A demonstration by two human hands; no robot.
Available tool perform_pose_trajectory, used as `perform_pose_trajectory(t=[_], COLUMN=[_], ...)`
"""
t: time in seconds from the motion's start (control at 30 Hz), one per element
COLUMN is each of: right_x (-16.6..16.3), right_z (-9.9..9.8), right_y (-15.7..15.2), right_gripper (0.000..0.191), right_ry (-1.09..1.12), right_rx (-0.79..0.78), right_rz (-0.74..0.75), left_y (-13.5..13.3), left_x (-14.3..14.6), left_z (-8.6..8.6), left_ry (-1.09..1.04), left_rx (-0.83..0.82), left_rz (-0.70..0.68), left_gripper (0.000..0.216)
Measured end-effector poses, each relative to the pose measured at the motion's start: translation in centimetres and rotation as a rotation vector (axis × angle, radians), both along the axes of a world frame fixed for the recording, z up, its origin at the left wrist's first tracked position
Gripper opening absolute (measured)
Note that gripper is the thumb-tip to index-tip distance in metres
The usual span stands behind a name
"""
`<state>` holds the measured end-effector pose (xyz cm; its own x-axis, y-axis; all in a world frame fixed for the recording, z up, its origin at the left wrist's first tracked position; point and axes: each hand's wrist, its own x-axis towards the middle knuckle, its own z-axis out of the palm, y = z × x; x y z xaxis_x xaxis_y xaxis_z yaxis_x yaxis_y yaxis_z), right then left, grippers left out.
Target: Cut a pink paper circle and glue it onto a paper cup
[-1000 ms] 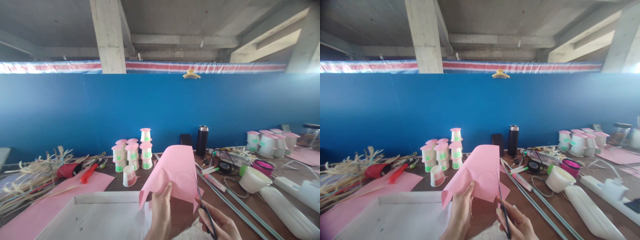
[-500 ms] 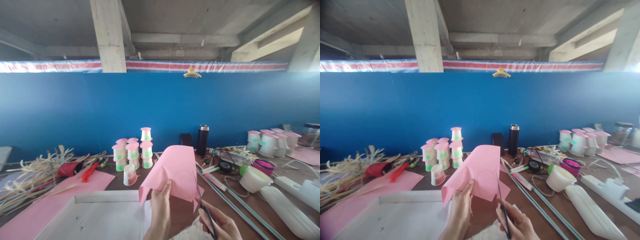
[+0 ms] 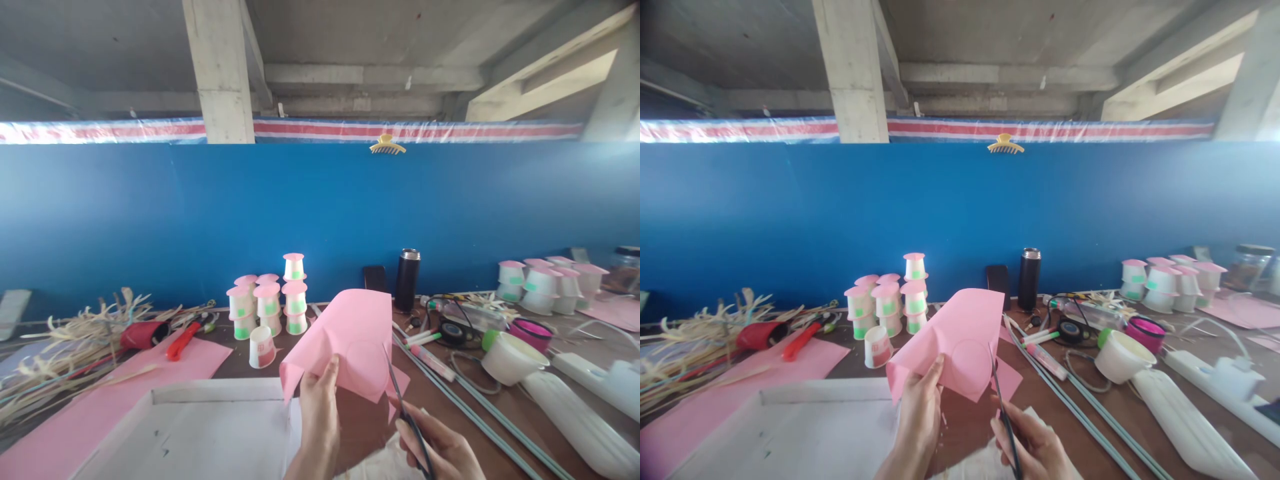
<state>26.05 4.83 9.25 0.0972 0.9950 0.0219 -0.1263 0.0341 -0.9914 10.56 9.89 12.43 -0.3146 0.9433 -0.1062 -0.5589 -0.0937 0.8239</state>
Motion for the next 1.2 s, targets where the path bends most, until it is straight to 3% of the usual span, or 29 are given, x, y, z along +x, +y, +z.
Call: perform_pose_trajectory(t=[0.23, 0.53, 0.8, 0.97, 1.2], right_x=[0.0, 0.0, 0.1, 0.1, 0.1], right_z=[0.2, -0.3, -1.1, -1.3, -1.7], right_y=[0.0, 0.1, 0.3, 0.4, 0.4], right_gripper=[0.055, 0.059, 0.059, 0.059, 0.054], right_ry=[-0.018, -0.069, -0.079, -0.116, -0.069], right_rx=[0.005, 0.007, 0.032, 0.042, 0.039], right_rz=[0.056, 0.018, -0.007, 0.003, -0.020], left_y=[0.5, -0.2, -1.4, -1.7, -0.8], left_x=[-0.2, 0.3, 1.4, 1.6, 1.2], left_z=[-0.2, -0.2, 0.4, 0.5, -0.9], left_ry=[-0.047, -0.080, -0.222, -0.153, 0.044], left_rx=[0.053, 0.042, 0.184, 0.184, 0.055], left_rz=[-0.006, -0.005, -0.258, -0.304, -0.273], left_gripper=[0.058, 0.060, 0.058, 0.056, 0.050])
